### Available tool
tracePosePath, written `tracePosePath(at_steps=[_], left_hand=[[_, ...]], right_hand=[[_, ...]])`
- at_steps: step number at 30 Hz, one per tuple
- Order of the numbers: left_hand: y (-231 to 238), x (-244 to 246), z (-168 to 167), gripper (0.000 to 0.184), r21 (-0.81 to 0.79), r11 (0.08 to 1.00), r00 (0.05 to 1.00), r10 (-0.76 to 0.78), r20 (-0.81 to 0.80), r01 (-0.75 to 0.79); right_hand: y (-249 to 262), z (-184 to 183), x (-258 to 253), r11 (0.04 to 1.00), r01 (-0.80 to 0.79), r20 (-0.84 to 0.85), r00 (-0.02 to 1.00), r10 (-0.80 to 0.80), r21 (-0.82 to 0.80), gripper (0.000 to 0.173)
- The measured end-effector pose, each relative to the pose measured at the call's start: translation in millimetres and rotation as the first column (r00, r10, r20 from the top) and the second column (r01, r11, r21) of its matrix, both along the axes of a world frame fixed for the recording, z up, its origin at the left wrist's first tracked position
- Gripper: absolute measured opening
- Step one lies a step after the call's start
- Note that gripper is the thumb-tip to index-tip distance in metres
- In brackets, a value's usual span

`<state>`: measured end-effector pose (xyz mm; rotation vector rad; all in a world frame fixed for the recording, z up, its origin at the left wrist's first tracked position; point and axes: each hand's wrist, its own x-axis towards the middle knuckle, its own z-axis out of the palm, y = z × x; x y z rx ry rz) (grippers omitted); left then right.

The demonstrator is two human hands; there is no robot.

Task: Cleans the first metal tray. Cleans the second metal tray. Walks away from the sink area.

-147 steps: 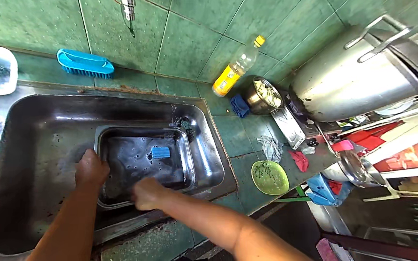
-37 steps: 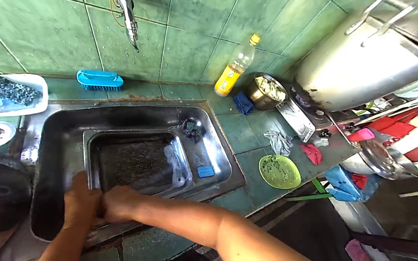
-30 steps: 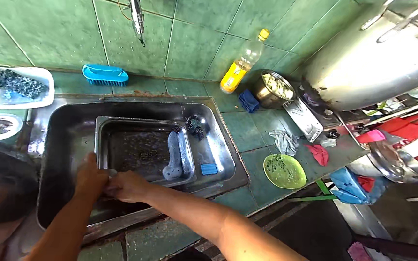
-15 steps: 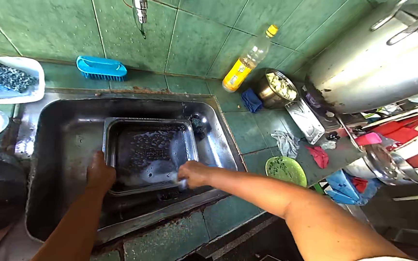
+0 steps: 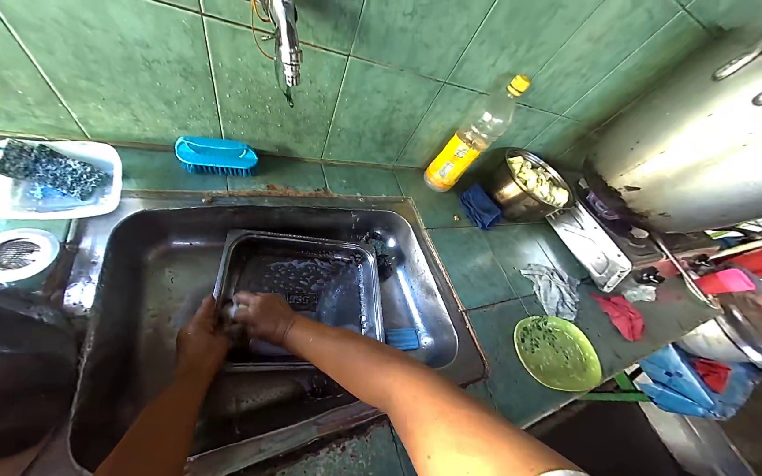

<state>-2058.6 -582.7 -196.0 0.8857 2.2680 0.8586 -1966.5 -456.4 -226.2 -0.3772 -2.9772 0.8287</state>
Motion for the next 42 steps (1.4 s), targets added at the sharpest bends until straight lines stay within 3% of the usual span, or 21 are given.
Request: tracePosePath(at_steps=[3, 6, 10, 14, 16, 19, 22, 24, 25, 28, 29, 31, 32, 33, 35, 38, 40, 42], left_hand=[[1, 1, 1, 0.058, -0.045, 0.999, 1.0, -0.001, -0.003, 0.001], [4, 3, 6, 0.059, -0.084, 0.996, 1.0, -0.017, -0.007, 0.017], [6, 5, 15, 0.061, -0.137, 0.991, 1.0, -0.004, 0.011, 0.006], [9, 9, 14, 0.085, -0.145, 0.988, 0.999, -0.055, 0.0, 0.054], [10, 10, 7, 0.095, -0.142, 0.984, 0.993, -0.112, -0.039, 0.105], [8, 10, -2, 0.102, -0.105, 0.984, 0.983, -0.158, -0.098, 0.147], [3, 8, -7, 0.105, -0.114, 0.972, 0.957, -0.224, -0.183, 0.205], [0, 7, -8, 0.101, -0.178, 0.947, 0.906, -0.311, -0.287, 0.269], [-2, 6, -6, 0.096, -0.25, 0.917, 0.867, -0.381, -0.321, 0.31], [-12, -3, 5, 0.053, -0.433, 0.736, 0.658, -0.669, -0.345, 0.521], [-17, -6, 10, 0.052, -0.471, 0.644, 0.576, -0.76, -0.301, 0.603], [-21, -8, 26, 0.075, -0.553, 0.437, 0.437, -0.888, -0.142, 0.709], [-23, -8, 29, 0.079, -0.559, 0.379, 0.391, -0.915, -0.105, 0.737], [-26, -8, 28, 0.067, -0.541, 0.361, 0.363, -0.925, -0.107, 0.759], [-35, -9, 15, 0.032, -0.457, 0.402, 0.339, -0.916, -0.216, 0.793], [-45, -12, 22, 0.018, -0.278, 0.454, 0.326, -0.854, -0.405, 0.846], [-50, -10, 47, 0.026, -0.004, 0.498, 0.37, -0.65, -0.664, 0.867], [-44, 1, 94, 0.043, 0.219, 0.548, 0.49, -0.415, -0.767, 0.807]], right_hand=[[35, 5, -19, 0.971, 0.209, 0.067, 0.974, -0.218, 0.119, 0.024], [69, 14, -20, 0.929, 0.284, 0.131, 0.938, -0.32, 0.237, 0.027], [76, 32, 34, 0.885, 0.376, 0.248, 0.861, -0.444, 0.276, 0.026], [67, 32, 86, 0.796, 0.534, 0.342, 0.719, -0.605, 0.287, 0.033], [35, 29, 79, 0.837, 0.506, 0.347, 0.762, -0.547, 0.21, 0.033], [-22, 38, 53, 0.959, 0.284, 0.368, 0.89, -0.268, 0.01, 0.029], [-23, 49, 59, 0.99, 0.132, 0.433, 0.897, -0.095, -0.057, 0.028], [-2, 44, 94, 0.99, 0.137, 0.413, 0.901, -0.135, 0.025, 0.025], [13, 41, 113, 0.98, 0.178, 0.405, 0.893, -0.198, 0.087, 0.026], [60, 49, 136, 0.911, 0.349, 0.509, 0.756, -0.412, 0.219, 0.032], [66, 49, 132, 0.883, 0.396, 0.525, 0.71, -0.469, 0.253, 0.035], [66, 49, 116, 0.817, 0.5, 0.51, 0.641, -0.573, 0.288, 0.04], [63, 50, 108, 0.792, 0.537, 0.497, 0.622, -0.605, 0.292, 0.044], [60, 51, 101, 0.781, 0.555, 0.491, 0.614, -0.617, 0.288, 0.048], [59, 57, 101, 0.801, 0.562, 0.499, 0.644, -0.58, 0.206, 0.054], [79, 65, 124, 0.841, 0.54, 0.406, 0.772, -0.488, -0.016, 0.041], [86, 91, 139, 0.745, 0.61, 0.234, 0.792, -0.564, -0.271, 0.037], [81, 143, 146, 0.569, 0.584, 0.079, 0.735, -0.673, -0.578, 0.037]])
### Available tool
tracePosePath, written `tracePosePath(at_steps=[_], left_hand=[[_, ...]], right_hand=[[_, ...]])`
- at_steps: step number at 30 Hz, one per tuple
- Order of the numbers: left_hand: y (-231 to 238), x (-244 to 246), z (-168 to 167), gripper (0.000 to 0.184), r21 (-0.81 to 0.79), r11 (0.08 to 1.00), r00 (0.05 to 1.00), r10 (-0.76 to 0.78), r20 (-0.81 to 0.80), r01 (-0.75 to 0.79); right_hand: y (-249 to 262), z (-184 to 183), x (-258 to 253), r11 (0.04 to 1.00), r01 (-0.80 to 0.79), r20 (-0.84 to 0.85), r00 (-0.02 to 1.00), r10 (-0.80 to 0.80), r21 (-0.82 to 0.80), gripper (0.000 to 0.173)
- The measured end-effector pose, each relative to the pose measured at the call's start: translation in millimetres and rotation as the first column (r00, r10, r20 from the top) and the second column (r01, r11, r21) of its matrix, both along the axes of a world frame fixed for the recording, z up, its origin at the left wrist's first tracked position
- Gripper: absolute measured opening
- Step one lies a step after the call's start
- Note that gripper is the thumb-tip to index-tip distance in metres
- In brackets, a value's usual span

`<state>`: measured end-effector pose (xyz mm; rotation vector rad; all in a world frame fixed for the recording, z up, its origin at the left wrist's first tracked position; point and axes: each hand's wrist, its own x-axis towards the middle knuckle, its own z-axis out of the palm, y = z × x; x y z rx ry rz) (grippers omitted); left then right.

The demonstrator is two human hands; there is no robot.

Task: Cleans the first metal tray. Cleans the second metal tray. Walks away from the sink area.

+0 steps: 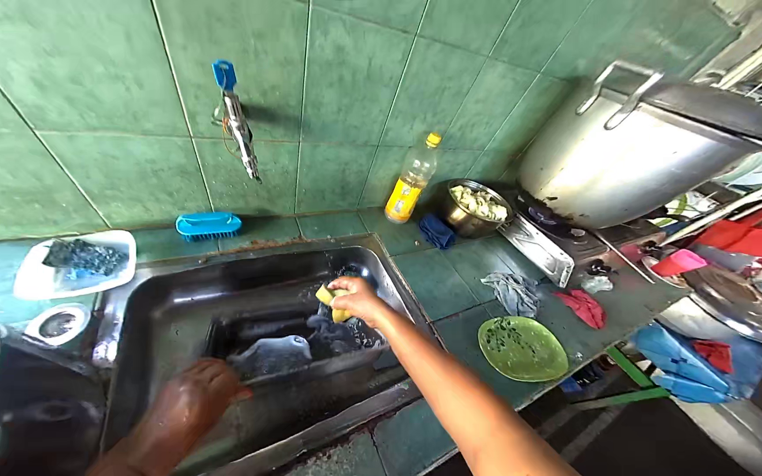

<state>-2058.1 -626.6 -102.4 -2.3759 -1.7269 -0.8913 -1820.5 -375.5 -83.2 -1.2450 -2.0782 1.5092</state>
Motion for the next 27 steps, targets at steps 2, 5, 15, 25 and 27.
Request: tracePosePath(at_steps=[2, 5, 15, 25, 27], left_hand=[[12, 7, 49, 0.048, 0.075, 0.989, 0.986, 0.12, 0.119, -0.13], [37, 13, 106, 0.035, -0.05, 0.949, 0.903, 0.311, 0.295, -0.31], [102, 18, 127, 0.071, -0.348, 0.793, 0.42, 0.573, 0.704, -0.499], [118, 6, 119, 0.043, -0.309, 0.681, 0.524, 0.718, 0.458, -0.664], [124, -4, 116, 0.046, -0.363, 0.649, 0.503, 0.755, 0.421, -0.669]], right_hand=[[-4, 53, 3, 0.995, 0.085, -0.251, 0.963, -0.094, -0.047, 0.035], [-9, 113, -9, 0.984, 0.156, -0.459, 0.883, -0.102, 0.082, 0.033], [-95, 123, -104, 0.766, -0.124, 0.136, 0.99, 0.048, 0.631, 0.036], [-70, 113, -103, 0.769, -0.057, 0.178, 0.981, -0.074, 0.637, 0.026], [-94, 121, -129, 0.743, -0.177, 0.165, 0.982, 0.09, 0.646, 0.022]])
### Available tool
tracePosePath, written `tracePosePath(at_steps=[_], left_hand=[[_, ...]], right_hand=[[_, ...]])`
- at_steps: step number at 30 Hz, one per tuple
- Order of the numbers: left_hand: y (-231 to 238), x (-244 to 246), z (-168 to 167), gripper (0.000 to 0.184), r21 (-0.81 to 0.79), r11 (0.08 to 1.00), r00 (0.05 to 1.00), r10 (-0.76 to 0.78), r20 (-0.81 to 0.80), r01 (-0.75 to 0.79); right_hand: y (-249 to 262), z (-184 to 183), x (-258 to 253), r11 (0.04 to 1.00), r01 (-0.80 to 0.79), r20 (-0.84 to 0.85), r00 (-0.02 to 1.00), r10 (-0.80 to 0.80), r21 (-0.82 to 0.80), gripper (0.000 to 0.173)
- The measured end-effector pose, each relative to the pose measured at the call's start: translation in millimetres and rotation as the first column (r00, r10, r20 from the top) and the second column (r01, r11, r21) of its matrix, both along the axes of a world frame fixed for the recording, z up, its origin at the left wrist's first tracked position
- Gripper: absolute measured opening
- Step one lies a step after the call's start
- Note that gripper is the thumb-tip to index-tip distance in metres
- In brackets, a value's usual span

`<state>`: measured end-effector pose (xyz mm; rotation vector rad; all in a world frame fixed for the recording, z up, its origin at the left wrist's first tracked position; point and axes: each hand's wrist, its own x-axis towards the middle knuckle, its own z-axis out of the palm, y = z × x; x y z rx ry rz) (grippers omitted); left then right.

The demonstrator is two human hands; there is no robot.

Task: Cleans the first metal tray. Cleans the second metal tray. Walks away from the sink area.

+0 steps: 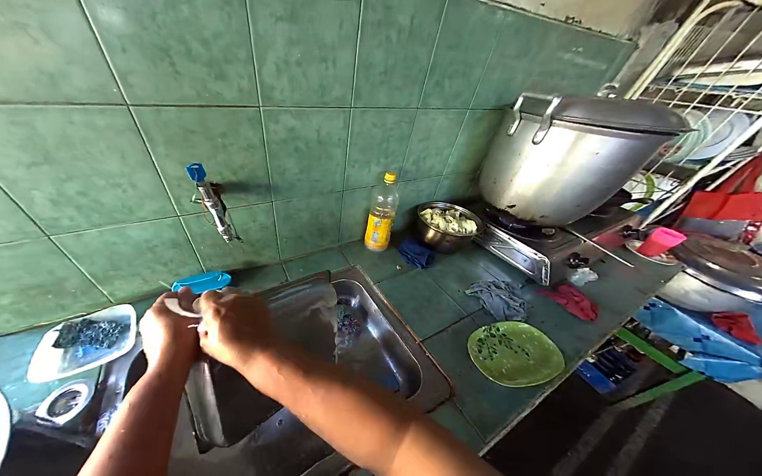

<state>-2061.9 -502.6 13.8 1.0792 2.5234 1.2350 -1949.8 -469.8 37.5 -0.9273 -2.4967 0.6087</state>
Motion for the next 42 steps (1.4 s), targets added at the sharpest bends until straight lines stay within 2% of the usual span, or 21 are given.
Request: tracePosePath(at_steps=[2, 4, 6, 9, 12, 14, 17, 19, 21, 24, 28, 30, 33, 35, 36, 37, 39, 40, 42], left_hand=[[-7, -10, -6, 0.048, -0.017, 0.999, 0.998, -0.045, -0.036, 0.044], [-18, -17, -14, 0.047, 0.01, 0.997, 0.996, -0.08, -0.026, 0.081], [-28, -20, -26, 0.045, 0.039, 0.997, 0.998, -0.069, 0.007, 0.069], [-24, -19, -34, 0.041, 0.066, 0.996, 0.995, -0.069, 0.068, 0.064], [-25, -27, -30, 0.044, 0.022, 0.996, 0.992, -0.085, 0.098, 0.083], [-32, -21, -25, 0.044, 0.012, 0.993, 0.988, -0.12, 0.097, 0.12], [-43, -13, -20, 0.041, 0.074, 0.981, 0.983, -0.181, 0.003, 0.18], [-53, 1, -24, 0.038, 0.13, 0.971, 0.979, -0.194, -0.059, 0.2], [-59, 15, -32, 0.036, 0.203, 0.957, 0.978, -0.192, -0.08, 0.205], [-73, 24, -42, 0.034, 0.202, 0.963, 0.984, -0.173, -0.044, 0.178], [-99, 26, -61, 0.027, 0.247, 0.957, 0.981, -0.177, 0.073, 0.154], [-107, 22, -57, 0.029, 0.153, 0.958, 0.968, -0.25, 0.04, 0.241], [-105, 27, -23, 0.044, -0.265, 0.895, 0.921, -0.385, -0.055, 0.358], [-87, 43, 3, 0.043, -0.396, 0.846, 0.907, -0.416, -0.069, 0.358], [-73, 52, 11, 0.042, -0.348, 0.866, 0.909, -0.409, -0.079, 0.36], [-59, 60, 17, 0.04, -0.229, 0.904, 0.921, -0.384, -0.07, 0.36], [-34, 70, 32, 0.024, 0.083, 0.951, 0.954, -0.3, 0.014, 0.298], [-26, 71, 38, 0.019, 0.221, 0.946, 0.963, -0.258, 0.073, 0.237], [-18, 69, 35, 0.02, 0.451, 0.881, 0.961, -0.233, 0.147, 0.144]], right_hand=[[16, -12, 2, 1.0, -0.012, 0.008, 1.0, 0.012, 0.012, 0.02], [58, -22, 29, 0.989, 0.146, 0.112, 0.984, -0.141, -0.035, 0.025], [100, -35, 54, 0.939, 0.333, 0.234, 0.923, -0.306, -0.088, 0.028], [127, -46, 61, 0.888, 0.447, 0.316, 0.862, -0.397, -0.104, 0.027], [110, -42, 48, 0.926, 0.367, 0.262, 0.905, -0.335, -0.086, 0.028], [100, -40, 56, 0.943, 0.331, 0.209, 0.925, -0.316, -0.037, 0.031], [109, -39, 80, 0.942, 0.335, 0.057, 0.941, -0.334, 0.003, 0.036], [120, -55, 100, 0.933, 0.349, -0.114, 0.927, -0.358, -0.091, 0.037], [124, -70, 111, 0.894, 0.328, -0.308, 0.854, -0.418, -0.304, 0.032], [114, -76, 119, 0.807, 0.184, -0.413, 0.783, -0.465, -0.561, 0.022], [124, -90, 131, 0.819, -0.104, -0.514, 0.82, -0.25, -0.564, 0.018], [126, -93, 129, 0.845, -0.138, -0.568, 0.794, -0.218, -0.517, 0.018], [121, -84, 121, 0.926, -0.117, -0.611, 0.78, -0.138, -0.358, 0.014], [110, -57, 108, 0.977, -0.123, -0.604, 0.797, -0.007, -0.173, 0.022], [98, -36, 98, 0.989, -0.135, -0.581, 0.811, 0.071, -0.067, 0.027], [82, -13, 86, 0.987, -0.154, -0.571, 0.807, 0.149, 0.04, 0.028], [50, 23, 61, 0.963, -0.196, -0.571, 0.776, 0.268, 0.186, 0.026], [40, 36, 51, 0.958, -0.198, -0.563, 0.776, 0.284, 0.209, 0.026], [31, 46, 42, 0.967, -0.166, -0.552, 0.796, 0.246, 0.192, 0.029]])
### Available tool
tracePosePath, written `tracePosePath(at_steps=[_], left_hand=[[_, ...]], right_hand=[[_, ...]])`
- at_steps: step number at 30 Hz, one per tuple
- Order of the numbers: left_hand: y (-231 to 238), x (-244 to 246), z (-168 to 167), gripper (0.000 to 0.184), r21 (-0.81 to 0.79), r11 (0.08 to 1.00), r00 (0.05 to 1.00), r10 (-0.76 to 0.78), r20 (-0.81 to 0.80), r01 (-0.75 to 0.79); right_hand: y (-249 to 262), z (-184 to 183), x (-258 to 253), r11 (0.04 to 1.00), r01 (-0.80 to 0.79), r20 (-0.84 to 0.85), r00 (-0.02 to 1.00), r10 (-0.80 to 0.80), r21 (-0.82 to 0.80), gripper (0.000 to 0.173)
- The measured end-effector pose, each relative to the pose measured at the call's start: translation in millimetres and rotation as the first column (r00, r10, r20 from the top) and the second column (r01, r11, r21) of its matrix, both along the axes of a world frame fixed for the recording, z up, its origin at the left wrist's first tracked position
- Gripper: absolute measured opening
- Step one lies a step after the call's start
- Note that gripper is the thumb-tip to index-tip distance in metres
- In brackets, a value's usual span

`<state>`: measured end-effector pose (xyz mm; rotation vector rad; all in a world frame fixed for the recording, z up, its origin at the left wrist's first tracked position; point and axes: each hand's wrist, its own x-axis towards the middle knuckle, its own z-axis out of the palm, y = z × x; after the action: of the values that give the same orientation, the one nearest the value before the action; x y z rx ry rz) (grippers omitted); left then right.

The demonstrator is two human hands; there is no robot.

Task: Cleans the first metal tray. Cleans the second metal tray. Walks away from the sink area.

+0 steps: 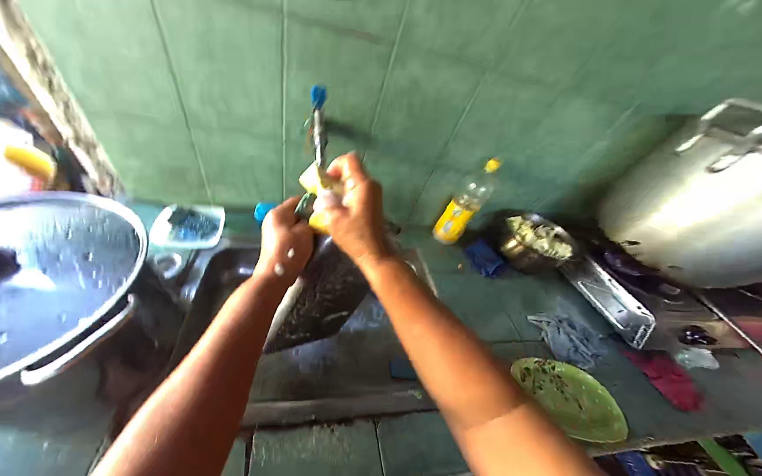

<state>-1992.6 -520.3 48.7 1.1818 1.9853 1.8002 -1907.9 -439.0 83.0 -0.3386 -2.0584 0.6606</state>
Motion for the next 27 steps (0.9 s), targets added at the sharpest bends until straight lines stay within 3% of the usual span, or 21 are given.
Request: tracePosePath(at_steps=[3, 5, 8, 12, 15, 18, 20, 22, 24, 27], left_hand=[[-5, -4, -24, 0.027, 0.12, 0.987, 0.994, 0.103, 0.023, -0.105], [-20, -8, -36, 0.033, 0.113, 0.98, 0.985, 0.16, 0.065, -0.167], [-30, -15, -42, 0.033, 0.104, 0.974, 0.974, 0.185, 0.13, -0.199], [-6, -17, -35, 0.037, 0.039, 0.98, 0.976, 0.192, 0.107, -0.198], [-13, -18, -32, 0.039, -0.01, 0.986, 0.983, 0.167, 0.073, -0.167], [-28, -23, -39, 0.033, 0.053, 0.991, 0.985, 0.119, 0.128, -0.126], [-33, -27, -49, 0.023, 0.19, 0.978, 0.972, 0.044, 0.229, -0.089], [-38, -36, -58, 0.02, 0.219, 0.975, 0.957, -0.038, 0.287, -0.027], [-48, -57, -53, 0.018, -0.011, 0.996, 0.972, -0.087, 0.22, 0.092], [-48, -61, -12, 0.025, -0.439, 0.88, 0.969, -0.236, -0.078, 0.18]], right_hand=[[7, -17, 3, 0.984, 0.156, 0.135, 0.98, -0.145, -0.081, 0.033], [33, -40, 15, 0.922, 0.332, 0.269, 0.923, -0.275, -0.197, 0.036], [62, -65, 21, 0.81, 0.447, 0.282, 0.89, -0.358, -0.381, 0.038], [-5, -34, -18, 0.882, 0.365, 0.254, 0.921, -0.296, -0.297, 0.036], [-5, -30, -19, 0.877, 0.372, 0.271, 0.916, -0.295, -0.303, 0.036], [54, -58, 13, 0.728, 0.485, 0.315, 0.873, -0.371, -0.485, 0.039], [85, -87, 25, 0.579, 0.351, 0.168, 0.923, -0.346, -0.736, 0.038], [88, -98, 30, 0.501, 0.209, 0.033, 0.941, -0.338, -0.84, 0.034], [81, -90, 30, 0.567, 0.149, -0.05, 0.946, -0.32, -0.81, 0.028], [54, -48, 24, 0.786, 0.175, -0.018, 0.973, -0.23, -0.593, 0.039]])
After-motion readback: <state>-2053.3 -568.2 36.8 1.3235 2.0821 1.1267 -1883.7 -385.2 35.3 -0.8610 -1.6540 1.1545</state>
